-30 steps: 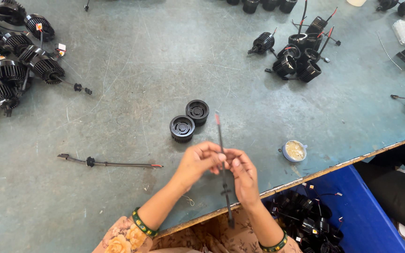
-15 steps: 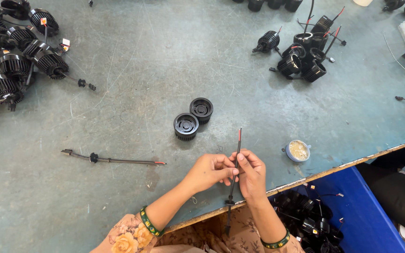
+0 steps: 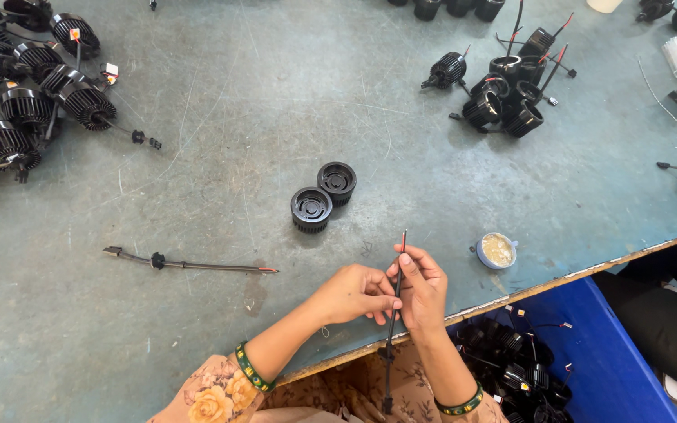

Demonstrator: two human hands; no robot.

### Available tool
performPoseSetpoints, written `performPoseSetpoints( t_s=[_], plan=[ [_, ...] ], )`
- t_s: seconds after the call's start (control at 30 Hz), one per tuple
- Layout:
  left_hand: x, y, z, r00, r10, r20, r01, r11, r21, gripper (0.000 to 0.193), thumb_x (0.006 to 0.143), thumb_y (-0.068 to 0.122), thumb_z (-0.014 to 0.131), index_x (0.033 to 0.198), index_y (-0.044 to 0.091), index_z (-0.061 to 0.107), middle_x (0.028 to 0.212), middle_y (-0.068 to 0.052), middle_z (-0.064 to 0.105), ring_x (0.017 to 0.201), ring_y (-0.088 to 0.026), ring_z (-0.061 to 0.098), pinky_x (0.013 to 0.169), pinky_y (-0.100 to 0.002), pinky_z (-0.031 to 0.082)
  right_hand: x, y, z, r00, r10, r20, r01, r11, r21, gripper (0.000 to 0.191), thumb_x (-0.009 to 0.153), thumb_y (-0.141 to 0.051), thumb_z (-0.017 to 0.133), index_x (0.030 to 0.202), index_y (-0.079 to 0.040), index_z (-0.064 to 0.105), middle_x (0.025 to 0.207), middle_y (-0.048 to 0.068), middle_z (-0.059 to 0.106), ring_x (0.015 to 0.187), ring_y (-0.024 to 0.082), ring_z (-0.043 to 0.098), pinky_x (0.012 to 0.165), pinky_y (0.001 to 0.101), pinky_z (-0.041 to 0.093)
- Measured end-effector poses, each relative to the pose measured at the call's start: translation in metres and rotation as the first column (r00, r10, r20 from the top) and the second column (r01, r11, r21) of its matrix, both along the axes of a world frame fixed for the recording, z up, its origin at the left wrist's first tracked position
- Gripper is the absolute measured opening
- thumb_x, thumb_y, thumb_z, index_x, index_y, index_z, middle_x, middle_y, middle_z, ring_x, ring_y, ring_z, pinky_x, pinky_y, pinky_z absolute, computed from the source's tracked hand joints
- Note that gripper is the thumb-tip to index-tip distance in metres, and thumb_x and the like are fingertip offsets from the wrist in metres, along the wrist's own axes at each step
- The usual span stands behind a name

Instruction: The person assembles small black cylindrical electronic components by inserting wires into their openings, applying a paste-like substance to the wire ends, and placing the finished units into a blue bin. The person handles multiple components one at a time, repeating the same sequence of actions.

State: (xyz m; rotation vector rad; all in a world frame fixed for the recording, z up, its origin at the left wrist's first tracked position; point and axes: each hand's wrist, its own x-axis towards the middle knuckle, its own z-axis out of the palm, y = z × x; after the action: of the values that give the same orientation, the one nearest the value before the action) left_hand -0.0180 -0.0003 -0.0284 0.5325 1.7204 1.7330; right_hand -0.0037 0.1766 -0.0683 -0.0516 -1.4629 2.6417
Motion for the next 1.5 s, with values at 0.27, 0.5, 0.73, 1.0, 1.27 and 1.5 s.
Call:
performPoseSetpoints(
  t_s=[0.27, 0.5, 0.73, 1.0, 1.27, 1.5],
  plan=[
    [0.007, 0.004, 0.015, 0.995, 0.077, -0.058, -0.082, 0.994, -0.077, 0.019, 0.089, 0.017, 0.076, 0.088, -0.002, 0.073, 0.077, -0.008, 0.076, 0.064, -0.012, 0.072, 0.057, -0.026, 0.055, -0.002, 0.001, 0.008, 0.990, -0.024, 0.136, 0.027, 0.999, -0.026, 0.025, 0.094, -0.007, 0.067, 0.118, 0.001, 0.069, 0.087, 0.007, 0.068, 0.075, 0.015, 0.063, 0.068, 0.0285, 0.054],
    [0.010, 0.002, 0.010, 0.996, 0.044, -0.083, -0.050, 0.996, -0.076, 0.019, 0.089, 0.017, 0.073, 0.101, 0.002, 0.071, 0.082, -0.005, 0.078, 0.067, -0.010, 0.071, 0.062, -0.025, 0.057, 0.006, 0.052, 0.022, 0.990, -0.018, 0.141, 0.020, 1.000, -0.013, 0.013, 0.094, -0.006, 0.069, 0.107, -0.002, 0.068, 0.086, 0.007, 0.070, 0.066, 0.014, 0.062, 0.054, 0.0243, 0.044],
    [0.011, -0.001, 0.016, 0.992, 0.005, -0.128, -0.032, 0.977, -0.209, 0.022, 0.090, 0.022, 0.070, 0.103, 0.006, 0.071, 0.083, -0.001, 0.079, 0.071, -0.009, 0.072, 0.067, -0.026, 0.056, 0.021, 0.125, 0.071, 0.984, -0.171, -0.047, 0.151, 0.668, 0.728, 0.013, 0.091, -0.011, 0.076, 0.098, -0.001, 0.073, 0.083, 0.001, 0.068, 0.070, 0.007, 0.058, 0.060, 0.0211, 0.043],
    [0.013, -0.001, 0.031, 0.989, -0.019, -0.146, -0.026, 0.953, -0.303, 0.026, 0.089, 0.030, 0.070, 0.104, 0.009, 0.073, 0.085, 0.000, 0.079, 0.072, -0.010, 0.074, 0.067, -0.028, 0.055, -0.005, 0.168, 0.133, 0.995, -0.059, -0.078, 0.063, -0.222, 0.973, 0.016, 0.083, -0.023, 0.074, 0.093, -0.010, 0.077, 0.084, 0.006, 0.068, 0.074, 0.022, 0.069, 0.067, 0.0346, 0.054],
    [0.012, -0.002, 0.033, 0.991, -0.026, -0.128, -0.014, 0.954, -0.300, 0.028, 0.089, 0.031, 0.070, 0.104, 0.009, 0.072, 0.086, -0.001, 0.079, 0.073, -0.012, 0.074, 0.068, -0.030, 0.056, -0.025, 0.169, 0.133, 0.994, 0.092, -0.061, 0.103, -0.570, 0.815, 0.009, 0.084, -0.022, 0.071, 0.089, -0.015, 0.075, 0.084, 0.004, 0.063, 0.082, 0.026, 0.066, 0.067, 0.0407, 0.054],
    [0.011, -0.004, 0.027, 0.984, -0.041, -0.171, -0.011, 0.957, -0.291, 0.027, 0.088, 0.030, 0.069, 0.105, 0.009, 0.072, 0.086, -0.002, 0.080, 0.074, -0.012, 0.074, 0.069, -0.029, 0.057, -0.041, 0.164, 0.123, 0.974, 0.207, -0.090, 0.210, -0.686, 0.697, 0.006, 0.083, -0.019, 0.071, 0.083, -0.013, 0.071, 0.087, 0.004, 0.061, 0.089, 0.024, 0.064, 0.067, 0.0409, 0.055]
  ],
)
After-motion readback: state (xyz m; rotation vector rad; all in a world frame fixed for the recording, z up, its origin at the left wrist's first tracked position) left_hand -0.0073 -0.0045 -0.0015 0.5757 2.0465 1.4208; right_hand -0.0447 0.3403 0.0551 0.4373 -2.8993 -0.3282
